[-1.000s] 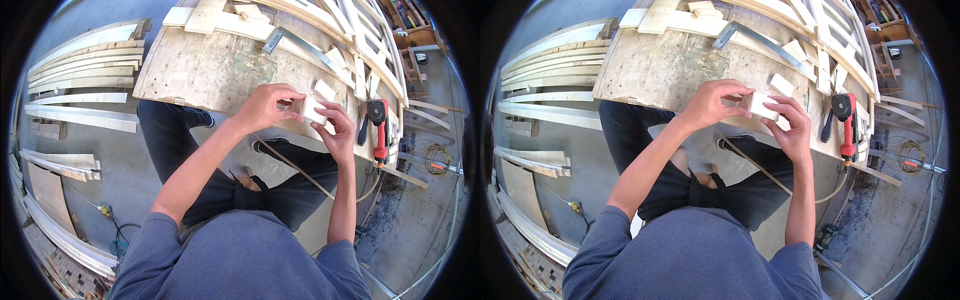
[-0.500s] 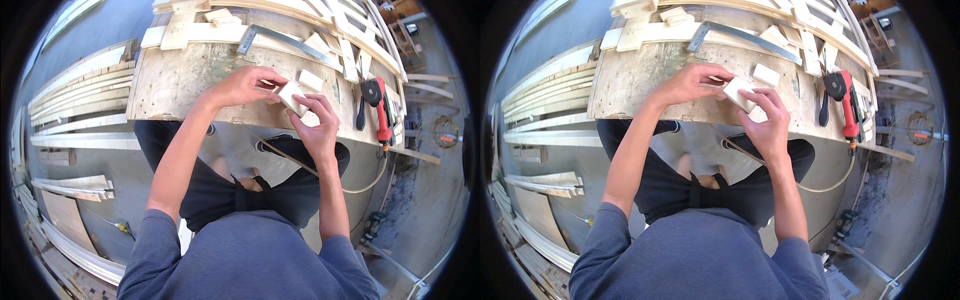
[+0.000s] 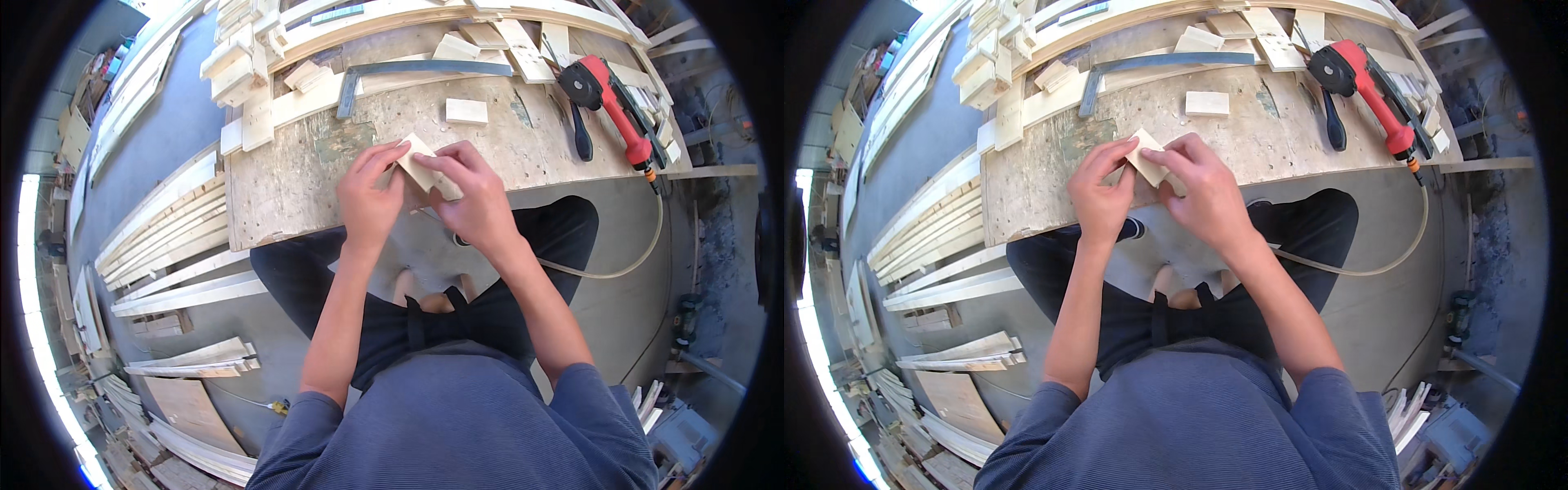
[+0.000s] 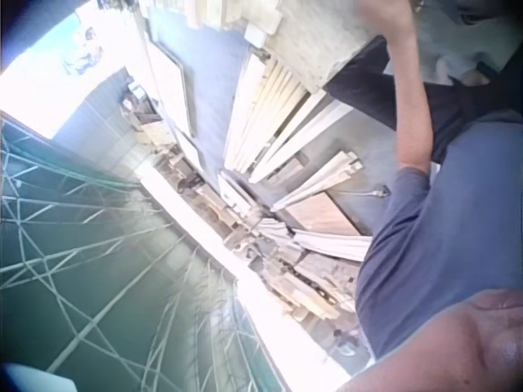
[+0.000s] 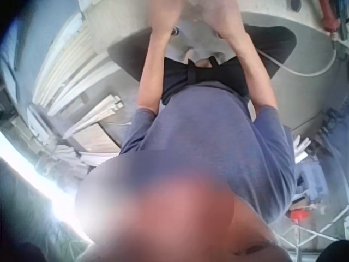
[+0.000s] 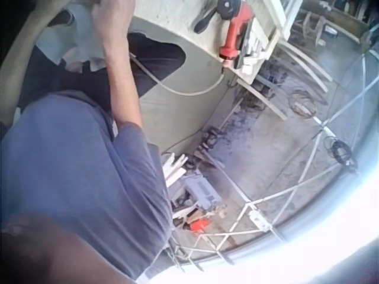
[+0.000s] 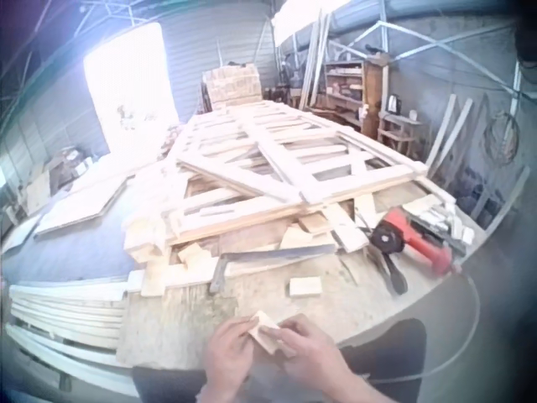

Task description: The person assembles small wooden blocks into a box-like structure using a pneumatic nail gun and a metal square. They repeatedly align pieces, drive nails, and check angles before adding more blocks.

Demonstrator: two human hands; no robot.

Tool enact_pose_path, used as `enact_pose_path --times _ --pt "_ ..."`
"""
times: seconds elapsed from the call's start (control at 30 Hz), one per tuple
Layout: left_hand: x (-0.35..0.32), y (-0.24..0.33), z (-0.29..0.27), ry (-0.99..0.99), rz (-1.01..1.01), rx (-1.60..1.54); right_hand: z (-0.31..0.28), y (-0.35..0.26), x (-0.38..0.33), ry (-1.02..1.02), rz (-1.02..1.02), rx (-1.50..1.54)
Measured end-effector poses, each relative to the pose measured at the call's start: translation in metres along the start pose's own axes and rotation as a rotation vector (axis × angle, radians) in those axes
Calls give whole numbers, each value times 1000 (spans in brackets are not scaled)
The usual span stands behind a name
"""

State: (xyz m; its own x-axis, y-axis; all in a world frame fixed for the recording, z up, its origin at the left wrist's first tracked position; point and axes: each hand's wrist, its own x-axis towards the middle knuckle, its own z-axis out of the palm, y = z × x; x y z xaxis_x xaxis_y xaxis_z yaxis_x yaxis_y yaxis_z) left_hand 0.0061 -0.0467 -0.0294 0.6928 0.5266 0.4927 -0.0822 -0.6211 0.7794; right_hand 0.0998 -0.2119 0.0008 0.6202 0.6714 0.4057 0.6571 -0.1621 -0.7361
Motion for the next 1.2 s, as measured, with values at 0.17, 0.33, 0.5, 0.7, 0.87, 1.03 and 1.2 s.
enact_pose_path --times 0.17,0.33,0.5,0.7,0.87,1.03,1.2 --pt "12 -15 -10 -102 -9 -103 14 -2 -13 73 -1 32" --pt "19 -29 -15 -155 -34 -164 28 -4 -19 148 -11 -15" --pt "18 -52 -18 -205 -59 -316 31 -9 -24 108 -21 -56" --pt "21 -38 -23 -281 -68 -211 32 0 -25 124 -6 -13" --pt "20 -29 -44 -462 -82 -104 30 -1 -24 102 17 10" --pt "17 -18 -45 -524 -51 -124 32 1 -24 102 28 34" --pt "19 -13 -44 -477 -40 -119 22 -2 -21 68 40 96"
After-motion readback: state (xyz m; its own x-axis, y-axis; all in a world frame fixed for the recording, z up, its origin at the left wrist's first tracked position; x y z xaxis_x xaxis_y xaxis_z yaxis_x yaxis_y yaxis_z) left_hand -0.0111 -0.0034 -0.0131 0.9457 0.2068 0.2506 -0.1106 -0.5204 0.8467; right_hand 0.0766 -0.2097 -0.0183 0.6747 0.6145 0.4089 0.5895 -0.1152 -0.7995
